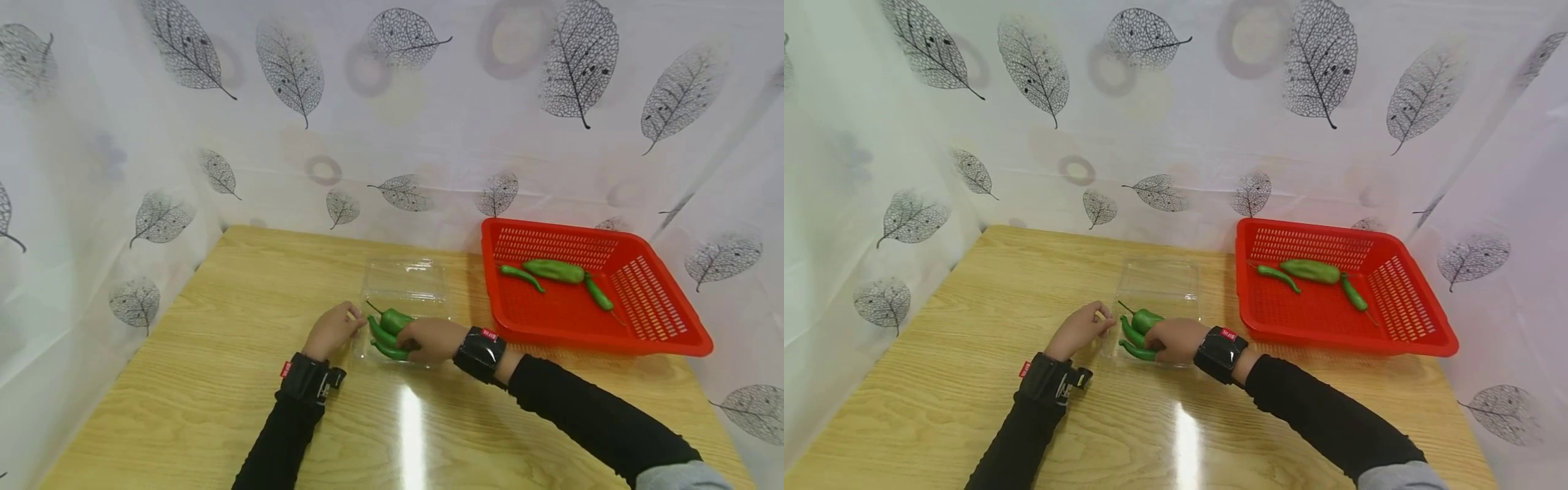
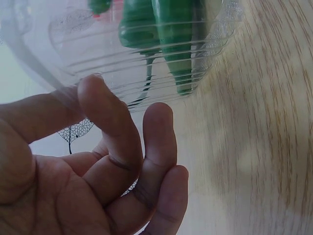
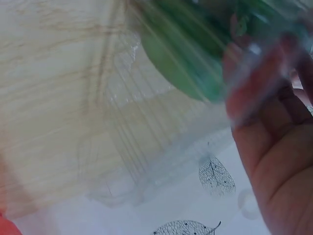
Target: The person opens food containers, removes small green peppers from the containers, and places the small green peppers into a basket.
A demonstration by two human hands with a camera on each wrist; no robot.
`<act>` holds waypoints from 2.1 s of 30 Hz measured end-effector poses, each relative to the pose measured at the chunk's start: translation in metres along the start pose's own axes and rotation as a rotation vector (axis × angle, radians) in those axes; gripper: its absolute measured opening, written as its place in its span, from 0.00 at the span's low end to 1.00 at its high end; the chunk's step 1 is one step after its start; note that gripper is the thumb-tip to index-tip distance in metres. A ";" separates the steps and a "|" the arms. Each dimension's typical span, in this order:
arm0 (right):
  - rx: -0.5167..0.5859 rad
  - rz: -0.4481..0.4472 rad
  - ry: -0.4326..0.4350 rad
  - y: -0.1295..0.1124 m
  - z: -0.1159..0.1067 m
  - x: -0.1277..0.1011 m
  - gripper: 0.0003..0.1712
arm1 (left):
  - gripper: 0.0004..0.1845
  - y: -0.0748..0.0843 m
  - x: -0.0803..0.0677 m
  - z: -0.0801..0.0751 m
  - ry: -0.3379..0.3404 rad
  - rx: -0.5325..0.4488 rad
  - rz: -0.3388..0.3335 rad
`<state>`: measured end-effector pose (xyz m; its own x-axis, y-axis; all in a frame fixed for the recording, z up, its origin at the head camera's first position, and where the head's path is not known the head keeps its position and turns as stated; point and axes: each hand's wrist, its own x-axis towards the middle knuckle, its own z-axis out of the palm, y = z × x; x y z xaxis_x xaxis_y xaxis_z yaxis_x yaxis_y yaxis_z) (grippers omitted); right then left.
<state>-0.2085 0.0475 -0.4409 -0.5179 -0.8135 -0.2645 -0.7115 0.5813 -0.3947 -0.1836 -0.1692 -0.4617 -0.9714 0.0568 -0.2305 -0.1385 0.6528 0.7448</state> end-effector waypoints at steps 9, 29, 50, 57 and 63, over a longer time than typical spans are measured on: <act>0.000 0.000 0.082 -0.008 -0.027 -0.025 0.12 | 0.10 0.003 0.000 0.002 -0.001 0.002 0.013; -0.083 0.173 0.355 0.028 -0.124 -0.129 0.13 | 0.10 -0.002 0.000 0.004 0.004 0.019 0.008; -0.035 0.551 0.262 0.192 -0.114 -0.209 0.17 | 0.10 -0.002 0.001 0.004 -0.011 0.015 0.020; 0.010 0.619 0.174 0.217 -0.100 -0.209 0.16 | 0.10 -0.001 0.001 0.004 -0.009 0.011 0.019; 0.018 0.644 0.143 0.222 -0.091 -0.204 0.15 | 0.10 -0.001 0.000 0.004 -0.016 0.015 0.022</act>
<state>-0.3040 0.3443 -0.3939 -0.8963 -0.2922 -0.3336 -0.2310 0.9497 -0.2114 -0.1832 -0.1671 -0.4646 -0.9709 0.0833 -0.2247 -0.1144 0.6626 0.7402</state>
